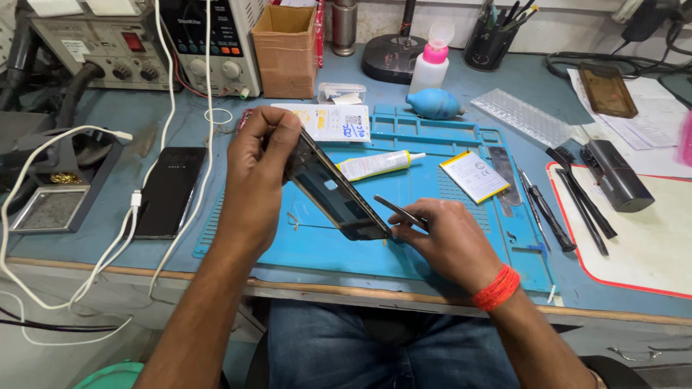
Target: The person disassembles a smartphone at a repair bench. They pry open the phone's back cover, use tweezers to work inside the chassis, lift out the battery, and handle the exposed motherboard and internal components while separating parts on the work mat.
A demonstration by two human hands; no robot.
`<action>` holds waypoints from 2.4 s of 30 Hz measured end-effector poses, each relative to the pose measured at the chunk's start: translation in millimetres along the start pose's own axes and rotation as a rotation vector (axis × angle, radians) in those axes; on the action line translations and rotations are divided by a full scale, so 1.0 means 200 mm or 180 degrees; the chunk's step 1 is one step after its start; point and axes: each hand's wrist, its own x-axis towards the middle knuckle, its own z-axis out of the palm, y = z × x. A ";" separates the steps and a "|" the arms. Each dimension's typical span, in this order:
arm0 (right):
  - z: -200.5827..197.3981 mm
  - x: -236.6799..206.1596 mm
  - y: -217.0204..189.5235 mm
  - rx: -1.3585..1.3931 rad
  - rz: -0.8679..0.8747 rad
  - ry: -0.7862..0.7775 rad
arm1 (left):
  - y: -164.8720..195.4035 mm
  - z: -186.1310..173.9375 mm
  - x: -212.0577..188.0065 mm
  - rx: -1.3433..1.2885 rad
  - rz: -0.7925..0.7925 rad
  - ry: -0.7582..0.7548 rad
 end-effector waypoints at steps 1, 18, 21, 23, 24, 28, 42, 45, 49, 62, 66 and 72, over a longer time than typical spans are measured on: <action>0.01 0.00 -0.01 -0.0040 0.0015 -0.0026 | 0.00 -0.01 0.00 -0.0047 -0.0001 0.0001; 0.06 0.08 -0.04 -0.0494 -0.0163 -0.0196 | -0.05 -0.03 0.03 -0.0145 -0.0092 0.0024; 0.05 0.09 -0.03 -0.0341 -0.0196 -0.0298 | -0.05 -0.02 0.03 -0.0120 -0.0058 -0.0050; 0.05 0.09 -0.02 -0.0372 0.0082 -0.0434 | -0.05 -0.01 0.02 -0.0111 -0.0066 -0.0124; 0.05 0.10 -0.02 -0.0387 0.0222 -0.0505 | -0.05 -0.01 0.02 -0.0106 -0.0073 -0.0159; 0.05 0.09 0.01 -0.0209 0.0123 -0.0393 | -0.06 0.01 0.00 -0.0046 -0.0104 -0.0316; -0.02 0.07 0.01 -0.0197 -0.0107 -0.0448 | -0.06 -0.02 0.01 -0.0214 -0.0298 -0.0750; -0.02 0.05 0.02 -0.0526 0.0256 -0.0422 | -0.06 -0.03 0.01 -0.0077 -0.0277 -0.0738; -0.09 0.03 0.10 -0.0649 0.0253 0.0009 | -0.06 -0.04 0.01 -0.0013 -0.0247 -0.0726; -0.02 -0.08 -0.02 -0.0969 -0.0024 0.0377 | -0.04 0.02 0.00 0.0655 0.0374 -0.0671; -0.01 -0.08 -0.14 -0.0843 0.0061 0.0239 | -0.02 -0.01 0.01 0.0229 0.0085 -0.0798; 0.04 -0.08 -0.23 0.2116 -0.0112 0.0084 | -0.02 0.00 0.01 0.0615 0.0274 -0.0314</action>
